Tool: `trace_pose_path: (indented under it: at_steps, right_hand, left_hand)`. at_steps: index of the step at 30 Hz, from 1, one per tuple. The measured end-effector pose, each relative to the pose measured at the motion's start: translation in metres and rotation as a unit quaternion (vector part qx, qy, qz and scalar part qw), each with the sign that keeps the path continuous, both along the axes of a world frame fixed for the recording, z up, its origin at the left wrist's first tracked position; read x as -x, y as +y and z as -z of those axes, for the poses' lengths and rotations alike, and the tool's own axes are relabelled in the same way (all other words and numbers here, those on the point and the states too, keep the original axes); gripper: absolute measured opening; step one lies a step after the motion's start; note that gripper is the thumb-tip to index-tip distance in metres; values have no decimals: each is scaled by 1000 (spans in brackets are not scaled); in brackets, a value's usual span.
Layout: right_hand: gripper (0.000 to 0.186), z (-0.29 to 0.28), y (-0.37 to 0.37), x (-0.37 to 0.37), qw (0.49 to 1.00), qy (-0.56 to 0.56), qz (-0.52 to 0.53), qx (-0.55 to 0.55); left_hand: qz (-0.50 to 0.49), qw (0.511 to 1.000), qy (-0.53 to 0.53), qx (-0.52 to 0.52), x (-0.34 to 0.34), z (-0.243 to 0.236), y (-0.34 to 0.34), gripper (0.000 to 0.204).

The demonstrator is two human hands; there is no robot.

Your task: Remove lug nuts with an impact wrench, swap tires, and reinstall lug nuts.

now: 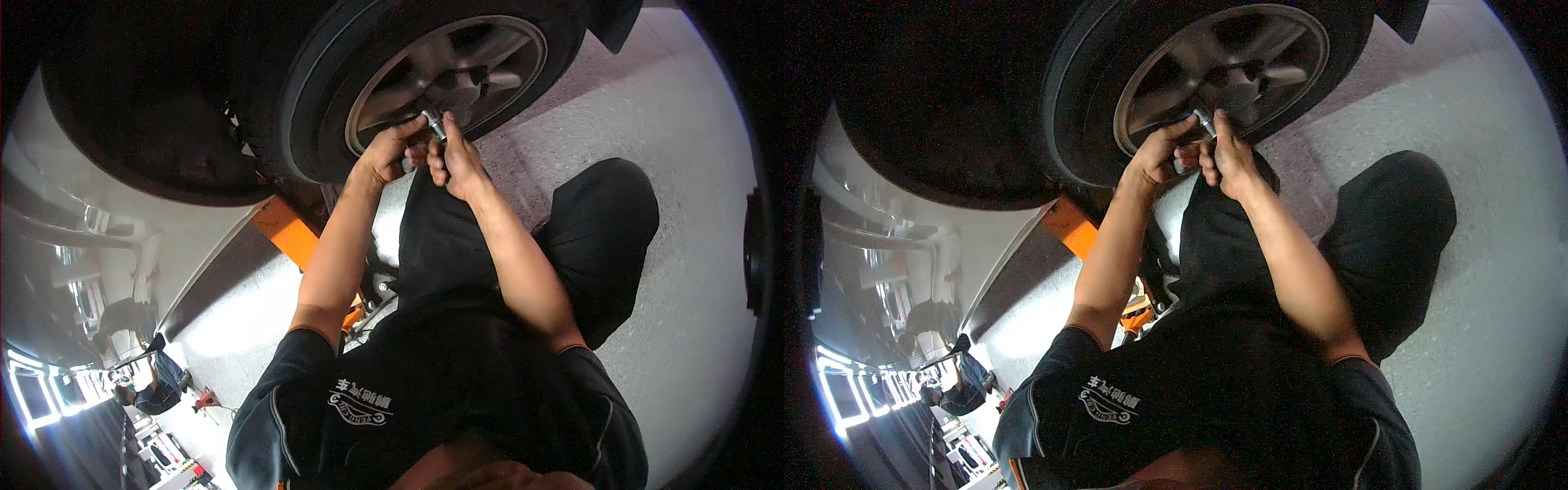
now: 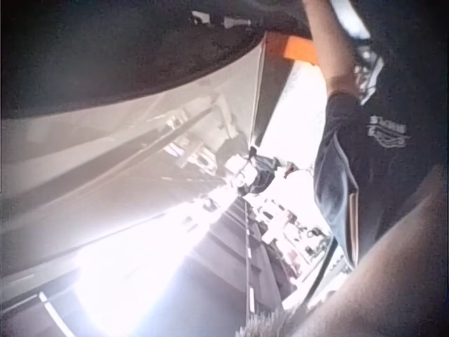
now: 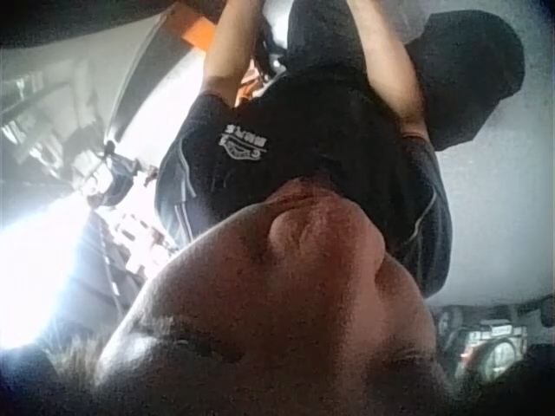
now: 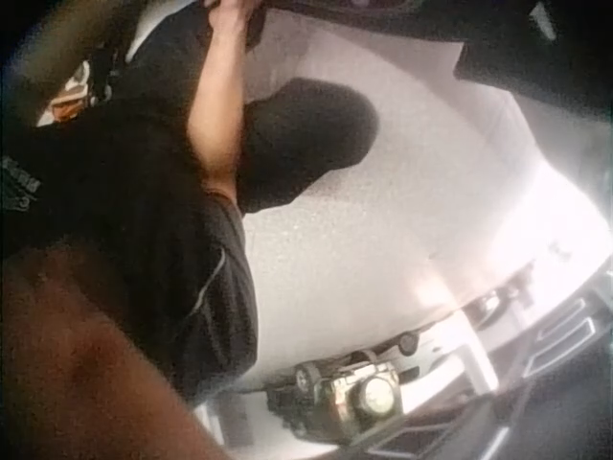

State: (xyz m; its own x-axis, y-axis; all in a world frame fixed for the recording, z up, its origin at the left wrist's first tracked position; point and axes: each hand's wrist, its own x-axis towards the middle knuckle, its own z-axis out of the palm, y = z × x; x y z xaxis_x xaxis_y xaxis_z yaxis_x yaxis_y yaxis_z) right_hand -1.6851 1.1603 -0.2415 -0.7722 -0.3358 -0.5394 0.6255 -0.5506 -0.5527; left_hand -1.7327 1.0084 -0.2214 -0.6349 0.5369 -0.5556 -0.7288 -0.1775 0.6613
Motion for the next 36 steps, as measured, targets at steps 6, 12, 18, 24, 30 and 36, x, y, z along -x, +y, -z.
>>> trace_pose_path:
  at_steps: [6,12,18,24,30,36]
  right_hand:
    - [48,16,-18,-15,860,217,215,-409]
    - [41,19,-9,-18,977,-98,142,125]
    - [29,-13,-31,-21,974,33,206,-84]
    - [40,7,-10,-16,976,-91,66,185]
    - [47,-4,-26,-14,968,17,237,-77]
    - [50,-12,-33,-13,966,2,242,-86]
  left_hand:
    - [-113,987,18,116,-2,7,21,33]
    - [-113,981,40,150,-9,-1,24,38]
    - [-73,989,44,120,-14,-4,19,37]
    - [-122,991,38,49,-36,5,-6,27]
    - [-167,983,-66,-38,-87,12,-36,42]
    - [-209,973,-90,-23,-99,10,-39,39]
